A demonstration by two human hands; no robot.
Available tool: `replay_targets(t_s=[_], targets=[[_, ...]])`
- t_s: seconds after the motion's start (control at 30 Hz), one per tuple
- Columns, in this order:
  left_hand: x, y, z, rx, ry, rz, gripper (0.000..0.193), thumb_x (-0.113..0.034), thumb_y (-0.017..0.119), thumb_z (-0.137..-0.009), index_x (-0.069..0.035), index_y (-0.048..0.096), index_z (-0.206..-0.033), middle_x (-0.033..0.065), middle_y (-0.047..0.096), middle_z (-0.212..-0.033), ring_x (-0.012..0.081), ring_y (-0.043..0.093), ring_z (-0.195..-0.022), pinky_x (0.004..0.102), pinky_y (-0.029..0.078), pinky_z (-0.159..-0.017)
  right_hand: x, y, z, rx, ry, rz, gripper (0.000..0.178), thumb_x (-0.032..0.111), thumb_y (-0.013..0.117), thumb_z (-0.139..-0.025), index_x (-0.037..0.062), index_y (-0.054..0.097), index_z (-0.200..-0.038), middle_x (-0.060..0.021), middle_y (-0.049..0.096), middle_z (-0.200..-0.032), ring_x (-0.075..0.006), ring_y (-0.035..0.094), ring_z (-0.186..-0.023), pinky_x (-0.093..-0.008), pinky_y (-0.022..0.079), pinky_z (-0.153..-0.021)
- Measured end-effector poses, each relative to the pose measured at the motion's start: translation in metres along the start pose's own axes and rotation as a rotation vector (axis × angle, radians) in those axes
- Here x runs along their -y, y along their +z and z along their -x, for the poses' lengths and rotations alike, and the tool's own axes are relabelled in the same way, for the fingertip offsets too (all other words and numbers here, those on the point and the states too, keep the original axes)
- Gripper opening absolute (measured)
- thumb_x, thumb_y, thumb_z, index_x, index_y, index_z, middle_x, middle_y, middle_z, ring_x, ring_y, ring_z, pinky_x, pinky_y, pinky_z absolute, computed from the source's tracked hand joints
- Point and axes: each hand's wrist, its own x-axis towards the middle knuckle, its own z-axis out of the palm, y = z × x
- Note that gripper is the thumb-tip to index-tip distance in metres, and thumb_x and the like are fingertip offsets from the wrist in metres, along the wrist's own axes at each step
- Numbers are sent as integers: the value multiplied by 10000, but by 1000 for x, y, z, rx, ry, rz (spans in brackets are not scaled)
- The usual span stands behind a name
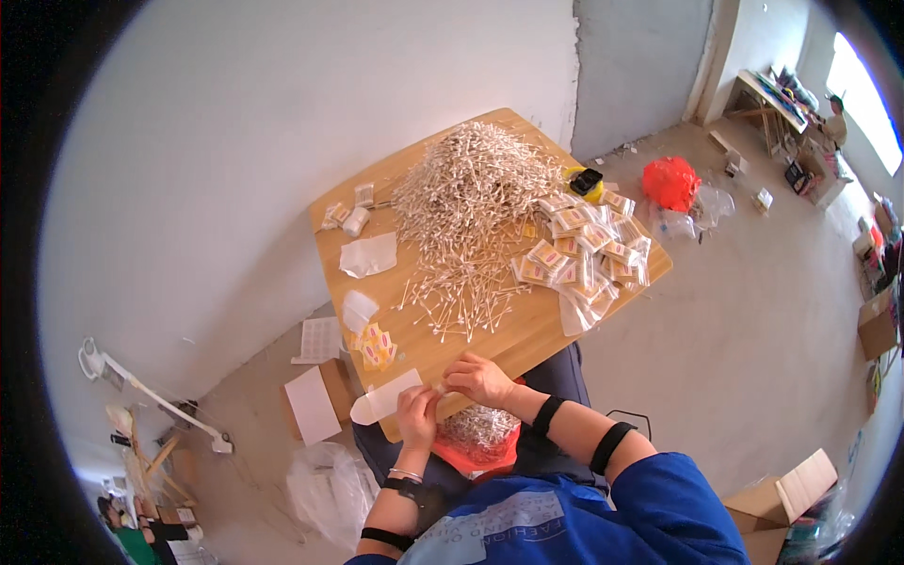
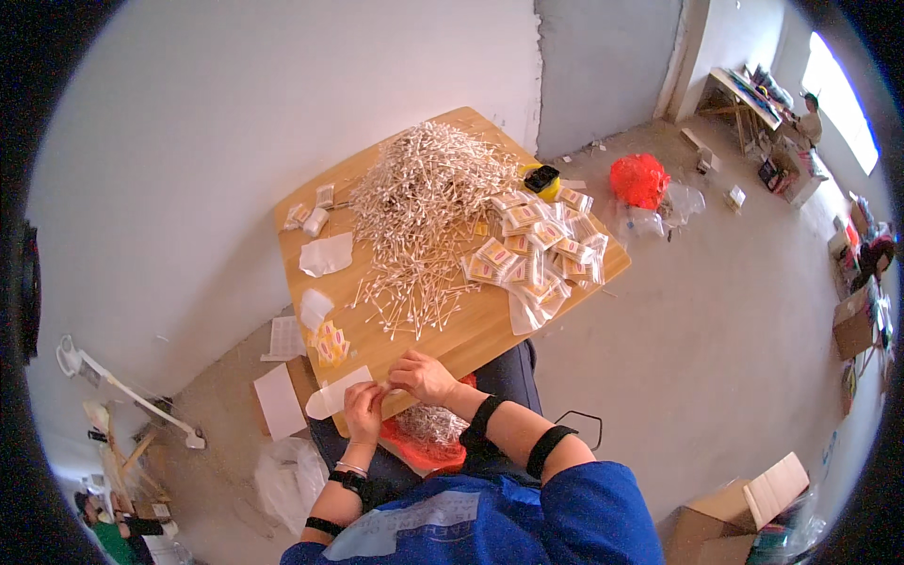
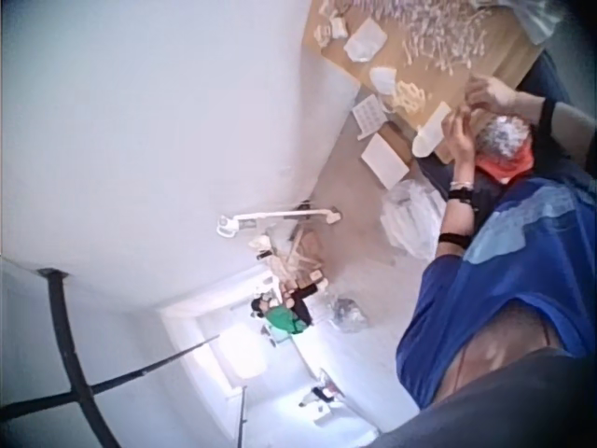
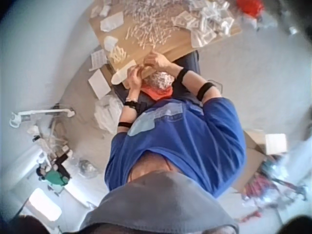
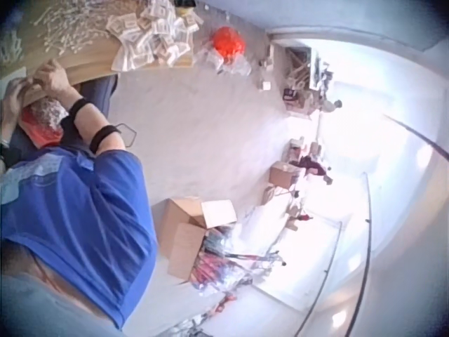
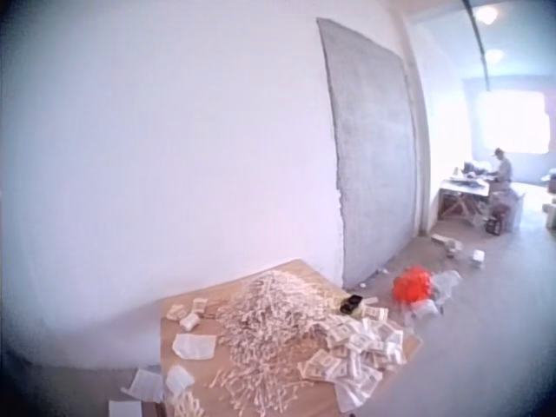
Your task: The person sits at a wooden table and packs cotton swabs into small clear plastic bags. They pick up a bag, insert a bundle of swabs, and seal it before moving on to the next one. The process is repeated continuously with a large pile of swabs on the table.
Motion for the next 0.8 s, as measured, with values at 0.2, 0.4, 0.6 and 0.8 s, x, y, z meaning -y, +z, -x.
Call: replay_targets(t_s=[0.2,0.4,0.6,0.8], targets=[[0,3,4,-24,-5,-52,125,-78,744,-745,-73,671,-847,59,685,-930,268,624,-886,386,502,-791,-3,-4,0,46,-74,81,103,161,684,-797,128,675,-894,-10,664,-1024,-229,606,-954,-341,520,-811],[1,0,10,-43,-152,-20,177,-121,734,-801,-38,684,-949,103,690,-971,295,638,-936,390,505,-844,-2,6,-3,-23,-24,47,111,108,708,-759,119,689,-868,-39,665,-1002,-237,618,-932,-347,524,-798],[3,6,22,13,-447,139,161,-129,678,-869,-5,678,-971,131,690,-958,299,655,-929,369,519,-825,-64,-26,3,-818,649,-523,47,70,663,-857,50,688,-824,-52,615,-795,-170,594,-775,-294,471,-660],[9,6,29,134,-551,221,111,-122,660,-881,-39,684,-951,122,681,-899,236,672,-816,317,533,-717,-128,-127,4,-1210,1013,-333,196,159,645,-923,-17,639,-1008,-23,596,-742,-132,550,-563,-283,457,-512]])
